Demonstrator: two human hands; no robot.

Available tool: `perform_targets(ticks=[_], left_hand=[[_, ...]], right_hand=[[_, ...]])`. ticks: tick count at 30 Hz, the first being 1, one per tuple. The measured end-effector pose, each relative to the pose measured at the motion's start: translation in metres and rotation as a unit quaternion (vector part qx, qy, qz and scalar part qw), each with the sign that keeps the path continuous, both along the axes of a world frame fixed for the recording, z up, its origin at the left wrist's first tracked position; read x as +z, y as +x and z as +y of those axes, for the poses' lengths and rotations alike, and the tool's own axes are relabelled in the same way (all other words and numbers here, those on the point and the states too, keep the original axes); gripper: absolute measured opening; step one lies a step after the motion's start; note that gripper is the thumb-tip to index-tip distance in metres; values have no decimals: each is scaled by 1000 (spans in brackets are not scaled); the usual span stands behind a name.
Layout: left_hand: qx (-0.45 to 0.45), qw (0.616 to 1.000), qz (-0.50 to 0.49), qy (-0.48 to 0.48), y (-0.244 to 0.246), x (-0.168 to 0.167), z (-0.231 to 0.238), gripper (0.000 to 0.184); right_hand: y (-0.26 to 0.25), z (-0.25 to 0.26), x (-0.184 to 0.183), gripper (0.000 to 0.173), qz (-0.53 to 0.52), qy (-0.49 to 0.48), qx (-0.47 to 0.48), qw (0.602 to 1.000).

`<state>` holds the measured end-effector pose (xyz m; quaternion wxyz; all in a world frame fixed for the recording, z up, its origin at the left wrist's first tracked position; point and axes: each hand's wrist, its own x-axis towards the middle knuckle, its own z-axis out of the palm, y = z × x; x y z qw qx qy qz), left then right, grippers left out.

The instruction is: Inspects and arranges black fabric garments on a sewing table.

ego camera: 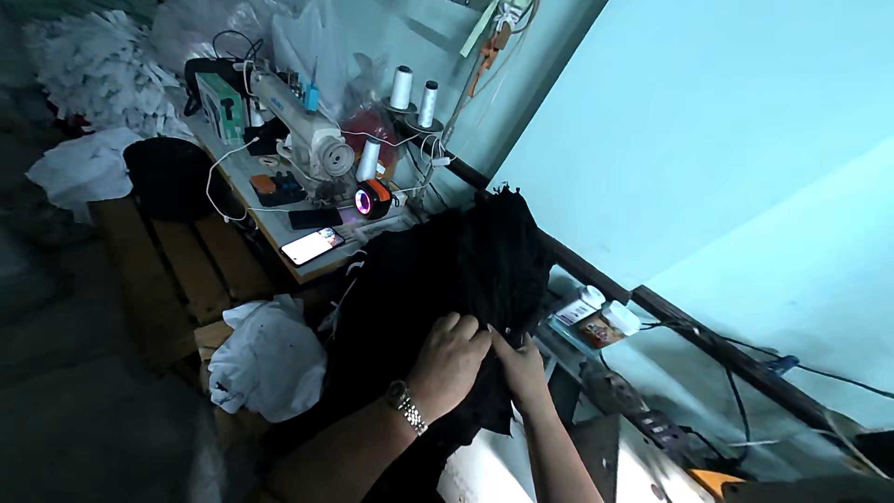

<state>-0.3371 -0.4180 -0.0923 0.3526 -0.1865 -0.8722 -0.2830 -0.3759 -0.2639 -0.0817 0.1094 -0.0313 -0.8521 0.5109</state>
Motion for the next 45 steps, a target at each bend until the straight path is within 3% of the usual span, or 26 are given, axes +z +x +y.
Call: perform_targets(ticks=[3,6,12,15,17,19,25,29,35,37,41,45], left_hand=[[48,997,43,-45,5,-2,3,19],[55,992,103,-56,9,-8,4,21],[1,984,163,-65,4,-17,1,20],[-37,991,123,-25,-2,-16,2,18],[-60,994,72,58,-4,-18,1,23],[-71,989,15,130,-9,-18,-10,30],[32,955,-202,213,-31,-16,-75,36],[89,928,-158,326,-39,-39,-120,26],[117,896,-212,372,-36,-84,-135,22],[127,897,-207,370,-35,-83,-131,25],[141,899,-202,361,-46,-65,-137,51],[193,916,-174,307,-56,-45,-151,30]], right_hand=[[-1,1,2,58,-10,18,-1,1000],[4,1,20,73,-74,22,23,997],[-2,0,35,90,-106,102,64,987],[-7,-3,32,78,-96,94,37,990],[-5,-6,25,67,-68,68,20,995],[-4,-7,19,66,-47,52,13,997],[-3,-5,18,70,-57,31,10,998],[-4,-4,16,68,-52,6,14,999],[-4,-5,16,65,-49,-6,14,999],[-3,-3,15,65,-54,-6,14,998],[-3,-4,16,66,-58,-4,10,998],[-4,-3,15,67,-56,-5,9,998]])
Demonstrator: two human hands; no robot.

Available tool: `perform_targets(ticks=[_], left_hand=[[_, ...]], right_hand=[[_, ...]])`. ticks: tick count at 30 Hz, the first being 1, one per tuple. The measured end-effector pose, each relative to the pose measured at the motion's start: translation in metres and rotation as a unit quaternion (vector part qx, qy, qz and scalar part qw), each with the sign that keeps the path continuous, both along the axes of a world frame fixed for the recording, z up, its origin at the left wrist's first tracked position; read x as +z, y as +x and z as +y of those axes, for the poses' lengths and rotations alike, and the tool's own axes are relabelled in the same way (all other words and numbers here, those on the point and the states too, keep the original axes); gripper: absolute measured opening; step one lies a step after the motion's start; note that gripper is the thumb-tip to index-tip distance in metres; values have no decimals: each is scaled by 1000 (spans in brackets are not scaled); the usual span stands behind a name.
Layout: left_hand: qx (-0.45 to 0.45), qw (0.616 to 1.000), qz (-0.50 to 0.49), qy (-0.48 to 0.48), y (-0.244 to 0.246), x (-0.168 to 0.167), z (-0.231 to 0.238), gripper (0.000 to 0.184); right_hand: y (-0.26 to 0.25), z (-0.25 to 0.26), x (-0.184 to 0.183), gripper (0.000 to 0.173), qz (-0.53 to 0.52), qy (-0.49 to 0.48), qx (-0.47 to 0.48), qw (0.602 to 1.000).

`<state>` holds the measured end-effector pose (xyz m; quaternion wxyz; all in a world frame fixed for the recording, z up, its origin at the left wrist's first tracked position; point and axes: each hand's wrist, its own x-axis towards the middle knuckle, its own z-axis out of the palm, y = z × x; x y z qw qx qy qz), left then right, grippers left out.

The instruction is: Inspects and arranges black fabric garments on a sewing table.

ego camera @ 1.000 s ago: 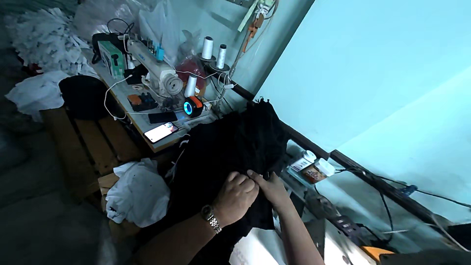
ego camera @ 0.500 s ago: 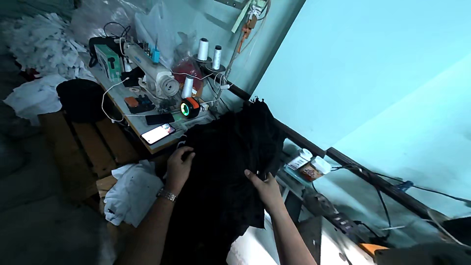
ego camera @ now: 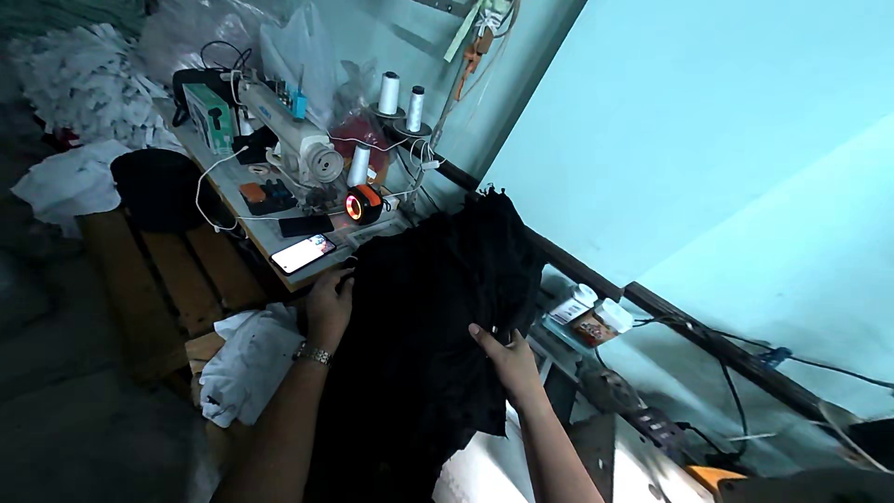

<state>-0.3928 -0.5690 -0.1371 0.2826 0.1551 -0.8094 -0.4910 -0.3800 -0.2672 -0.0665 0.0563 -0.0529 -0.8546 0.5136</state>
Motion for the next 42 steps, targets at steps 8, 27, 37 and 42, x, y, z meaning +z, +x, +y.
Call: perform_targets(ticks=[8,27,37,42], left_hand=[[22,993,94,75,6,23,13,30],[-120,952,-154,-233,-132,74,63,81],[-305,944,-2,-127,-112,125,148,45],[-298,920,-68,-247,-113,122,162,40]], right_hand=[[0,2,-2,67,4,-18,11,1000],[-2,3,-3,65,9,-19,13,1000],[-2,10,-14,58,25,-78,12,997],[8,7,-6,72,4,-70,35,997]])
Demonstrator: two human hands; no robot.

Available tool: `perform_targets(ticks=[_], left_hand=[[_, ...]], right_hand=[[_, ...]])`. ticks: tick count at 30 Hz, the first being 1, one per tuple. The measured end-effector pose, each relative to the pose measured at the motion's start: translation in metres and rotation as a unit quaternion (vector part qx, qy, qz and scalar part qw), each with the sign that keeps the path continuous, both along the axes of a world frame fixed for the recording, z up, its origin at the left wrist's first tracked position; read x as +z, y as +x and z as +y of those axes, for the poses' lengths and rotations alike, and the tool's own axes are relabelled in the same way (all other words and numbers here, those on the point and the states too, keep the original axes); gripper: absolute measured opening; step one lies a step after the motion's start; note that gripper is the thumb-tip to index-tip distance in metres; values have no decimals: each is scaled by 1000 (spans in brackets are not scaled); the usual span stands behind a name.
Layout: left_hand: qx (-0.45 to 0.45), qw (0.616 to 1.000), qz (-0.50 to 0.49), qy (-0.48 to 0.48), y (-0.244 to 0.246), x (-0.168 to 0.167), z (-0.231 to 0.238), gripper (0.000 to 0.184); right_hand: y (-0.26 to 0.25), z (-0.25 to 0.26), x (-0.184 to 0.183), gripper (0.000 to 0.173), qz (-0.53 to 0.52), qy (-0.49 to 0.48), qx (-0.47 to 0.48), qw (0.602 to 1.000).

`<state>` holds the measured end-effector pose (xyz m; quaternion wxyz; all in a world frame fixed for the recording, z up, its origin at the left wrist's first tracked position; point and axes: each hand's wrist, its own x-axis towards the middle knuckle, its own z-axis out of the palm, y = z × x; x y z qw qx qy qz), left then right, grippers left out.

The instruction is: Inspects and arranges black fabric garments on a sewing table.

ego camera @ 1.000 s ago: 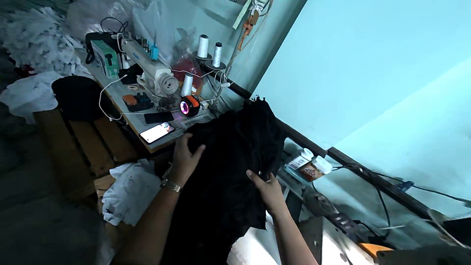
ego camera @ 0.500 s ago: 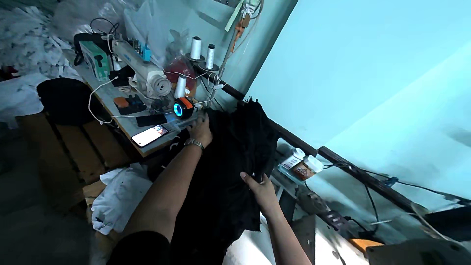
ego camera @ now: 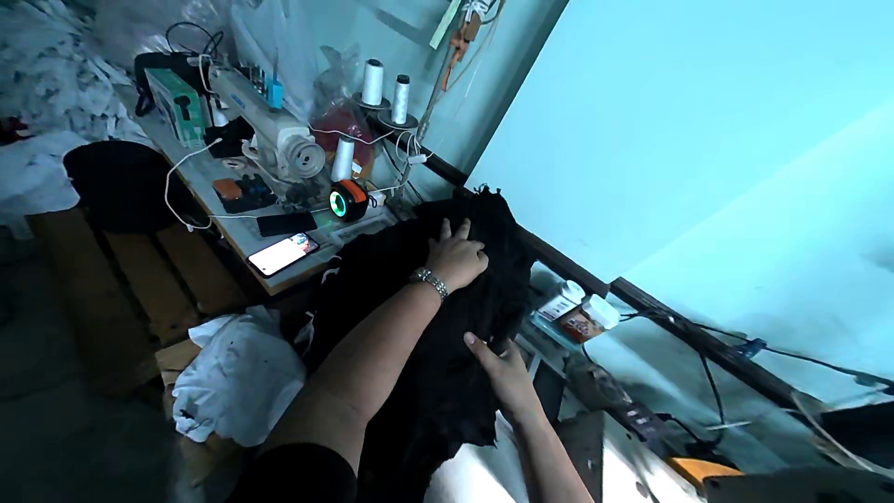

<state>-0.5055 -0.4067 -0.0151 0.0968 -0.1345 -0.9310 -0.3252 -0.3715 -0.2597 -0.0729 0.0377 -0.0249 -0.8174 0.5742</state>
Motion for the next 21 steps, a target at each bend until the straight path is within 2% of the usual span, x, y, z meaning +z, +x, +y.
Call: perform_targets(ticks=[2,4,7,9,10,11,12,13,14,16,18,21], left_hand=[[12,1000,1,-26,0,4,2,41],[24,999,38,-12,1,-2,3,41],[46,981,108,155,8,-18,-12,46],[65,966,75,239,14,-27,-31,57],[70,971,39,227,13,-37,-42,67],[83,982,3,172,9,-47,-53,65],[101,990,-30,98,2,-58,-63,49],[110,991,-71,29,-5,-65,-73,42],[120,988,-94,-26,-12,-70,-82,42],[147,983,-100,-37,-22,-78,-97,48],[176,980,-94,-2,-28,-87,-111,54],[197,976,-88,3,-26,-97,-119,54]], right_hand=[[7,-8,8,84,-9,8,11,1000],[12,-14,7,89,-13,2,7,1000],[11,-16,2,72,-15,-17,-5,1000],[10,-14,4,60,-17,-26,-2,999],[9,-14,4,56,-20,-32,1,999],[9,-13,4,54,-22,-38,3,999],[9,-12,3,53,-26,-43,4,999],[10,-11,2,52,-27,-48,4,998],[10,-11,2,53,-27,-52,3,998],[11,-10,2,53,-29,-64,3,998],[10,-8,1,54,-25,-71,5,997],[10,-6,-1,54,-17,-72,13,997]])
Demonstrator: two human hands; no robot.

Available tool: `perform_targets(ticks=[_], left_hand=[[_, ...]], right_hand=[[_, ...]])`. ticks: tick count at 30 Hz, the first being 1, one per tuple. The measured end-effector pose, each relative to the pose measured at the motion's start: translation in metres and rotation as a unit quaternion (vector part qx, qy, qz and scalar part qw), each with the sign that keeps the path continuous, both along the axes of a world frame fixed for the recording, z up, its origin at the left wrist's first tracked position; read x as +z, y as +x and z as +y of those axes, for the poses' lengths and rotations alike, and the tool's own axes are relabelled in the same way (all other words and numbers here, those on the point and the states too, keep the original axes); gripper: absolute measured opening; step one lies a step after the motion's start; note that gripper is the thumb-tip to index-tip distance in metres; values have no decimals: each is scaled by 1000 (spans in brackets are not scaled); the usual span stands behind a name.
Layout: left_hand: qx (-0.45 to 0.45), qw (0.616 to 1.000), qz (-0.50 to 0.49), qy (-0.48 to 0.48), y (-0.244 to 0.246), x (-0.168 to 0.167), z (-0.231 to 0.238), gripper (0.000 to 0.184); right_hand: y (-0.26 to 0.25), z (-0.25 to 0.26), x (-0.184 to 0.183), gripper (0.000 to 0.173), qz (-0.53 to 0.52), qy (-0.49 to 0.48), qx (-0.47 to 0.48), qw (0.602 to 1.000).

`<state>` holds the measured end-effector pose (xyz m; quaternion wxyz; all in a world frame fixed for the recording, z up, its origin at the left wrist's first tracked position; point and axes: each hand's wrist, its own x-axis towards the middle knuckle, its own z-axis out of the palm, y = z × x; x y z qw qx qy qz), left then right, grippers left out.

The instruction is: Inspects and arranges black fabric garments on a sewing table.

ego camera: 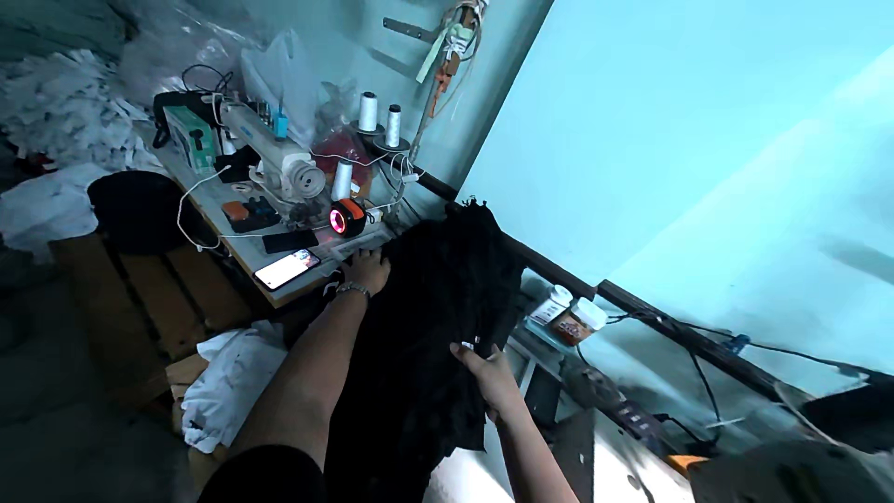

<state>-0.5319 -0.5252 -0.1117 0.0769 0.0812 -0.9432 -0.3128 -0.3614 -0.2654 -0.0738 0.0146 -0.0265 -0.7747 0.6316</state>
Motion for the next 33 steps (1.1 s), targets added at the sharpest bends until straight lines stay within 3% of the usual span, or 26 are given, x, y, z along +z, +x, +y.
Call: perform_targets(ticks=[5,11,16,18,20,22,24,25,27,28,29,33], left_hand=[[-22,999,-19,-18,38,2,0,63],[-35,999,8,26,87,-18,-1,66],[-1,972,207,116,166,-55,14,54],[34,938,309,154,208,-67,24,47],[53,918,336,203,247,-73,33,34],[23,924,294,244,277,-73,37,23],[-123,944,138,272,303,-61,32,28],[-235,931,21,278,310,-52,29,28],[-429,848,-144,275,305,-59,39,31],[-479,811,-181,284,301,-68,51,34],[-481,802,-199,293,298,-72,63,38],[-290,926,-196,141,313,-57,56,42]], right_hand=[[-1,-1,1,51,-8,-6,-9,1000],[0,-1,7,43,-32,-33,-2,999],[19,-7,33,26,-45,-218,11,975],[31,-9,59,22,-17,-259,11,966],[45,-5,91,16,36,-258,8,966],[56,10,121,12,114,-216,18,970],[63,31,143,17,206,-170,27,963],[67,40,152,23,238,-162,40,957],[79,49,170,35,278,-165,57,945],[87,48,179,39,289,-177,60,939],[94,44,187,44,293,-186,47,937],[118,32,210,51,327,-177,13,928]])
